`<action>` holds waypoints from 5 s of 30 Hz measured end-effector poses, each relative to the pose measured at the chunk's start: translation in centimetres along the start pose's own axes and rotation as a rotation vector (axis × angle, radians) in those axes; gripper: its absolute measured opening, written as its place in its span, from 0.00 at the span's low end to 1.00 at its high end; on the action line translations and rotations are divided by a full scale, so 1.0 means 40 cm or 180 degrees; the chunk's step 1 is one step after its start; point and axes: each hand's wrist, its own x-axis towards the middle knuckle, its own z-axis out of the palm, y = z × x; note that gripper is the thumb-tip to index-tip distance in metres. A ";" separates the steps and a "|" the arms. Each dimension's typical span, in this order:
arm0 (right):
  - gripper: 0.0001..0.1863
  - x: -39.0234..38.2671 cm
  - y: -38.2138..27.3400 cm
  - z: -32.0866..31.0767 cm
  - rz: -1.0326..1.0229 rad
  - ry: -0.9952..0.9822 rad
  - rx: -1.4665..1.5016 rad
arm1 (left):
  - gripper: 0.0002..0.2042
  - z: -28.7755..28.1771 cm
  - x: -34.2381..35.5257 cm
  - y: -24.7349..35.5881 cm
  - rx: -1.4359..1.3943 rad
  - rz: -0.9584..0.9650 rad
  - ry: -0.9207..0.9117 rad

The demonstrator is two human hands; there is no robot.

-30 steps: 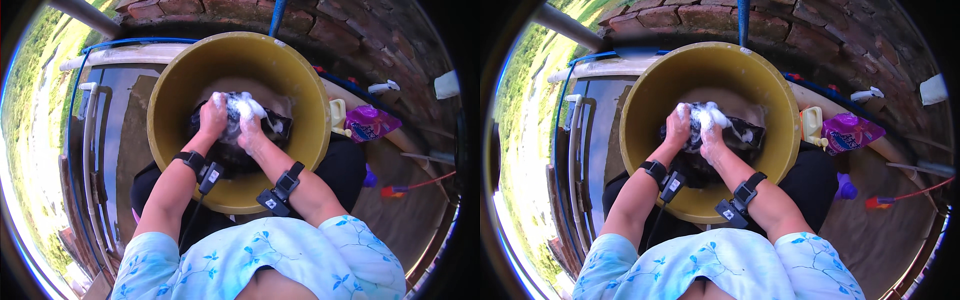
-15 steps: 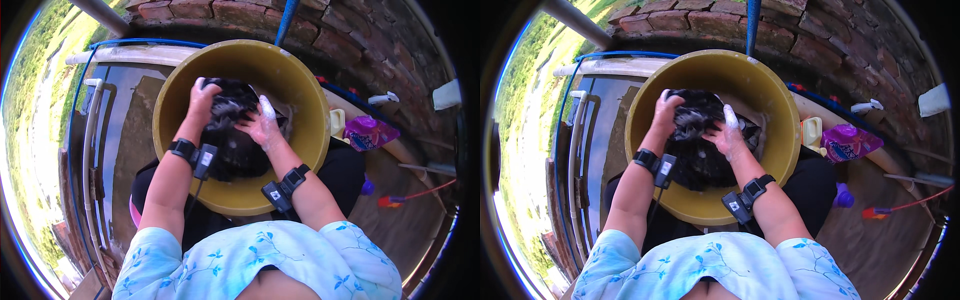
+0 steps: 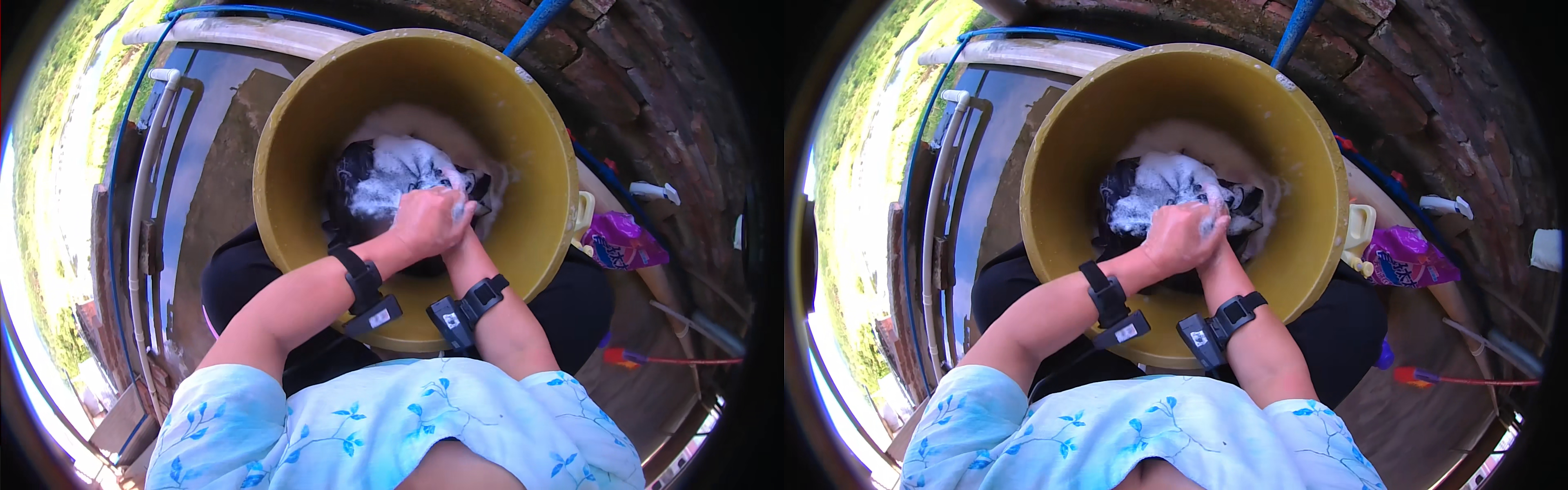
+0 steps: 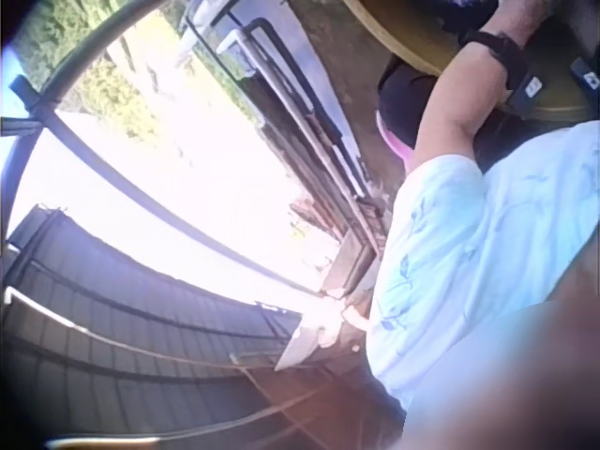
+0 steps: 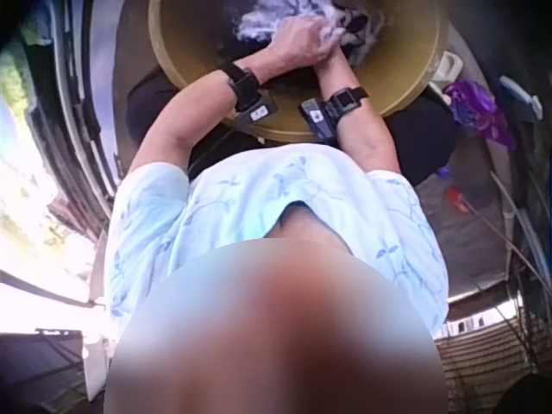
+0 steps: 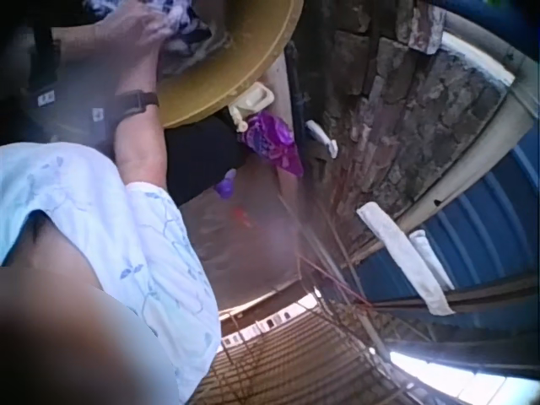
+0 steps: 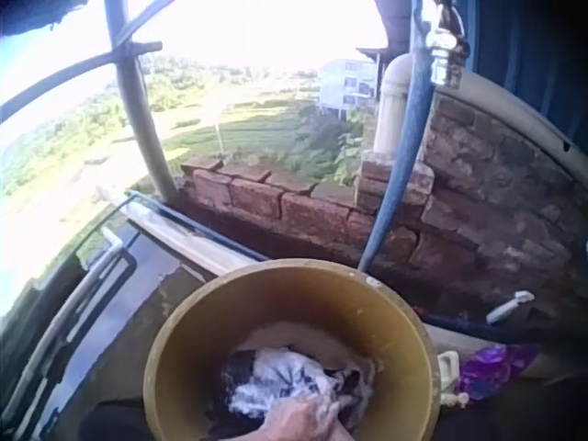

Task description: The person scrubs, rinses, and wrings items of clothing by hand in a bucket of soapy water, transferring them one at a time to a separate bowl.

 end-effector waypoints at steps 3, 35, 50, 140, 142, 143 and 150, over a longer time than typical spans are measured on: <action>0.12 0.011 0.052 0.037 -0.0154 0.0438 0.0261 | 0.15 -0.024 0.010 -0.163 0.0278 -0.0820 0.0230; 0.20 0.069 -0.016 -0.060 0.0032 -0.1526 0.0636 | 0.09 0.002 0.058 -0.082 -0.0281 -0.0788 0.0289; 0.14 0.026 -0.018 0.116 0.0112 -0.1002 -0.0691 | 0.38 -0.211 0.055 -0.204 0.1249 0.0135 -0.1172; 0.17 -0.010 -0.034 0.164 0.0019 0.0380 -0.0296 | 0.13 -0.083 0.087 -0.164 -0.0092 -0.1130 0.0301; 0.17 0.015 -0.071 0.170 0.0045 0.0258 -0.0645 | 0.14 -0.102 0.112 -0.195 -0.0469 -0.1031 0.0404; 0.17 0.028 -0.096 0.163 0.0223 -0.0179 -0.0401 | 0.16 -0.126 0.124 -0.206 -0.0809 -0.1188 0.0467; 0.47 -0.021 -0.078 0.156 -0.1985 -0.1258 -0.3991 | 0.14 -0.240 0.170 -0.058 -0.2624 -0.0937 0.0407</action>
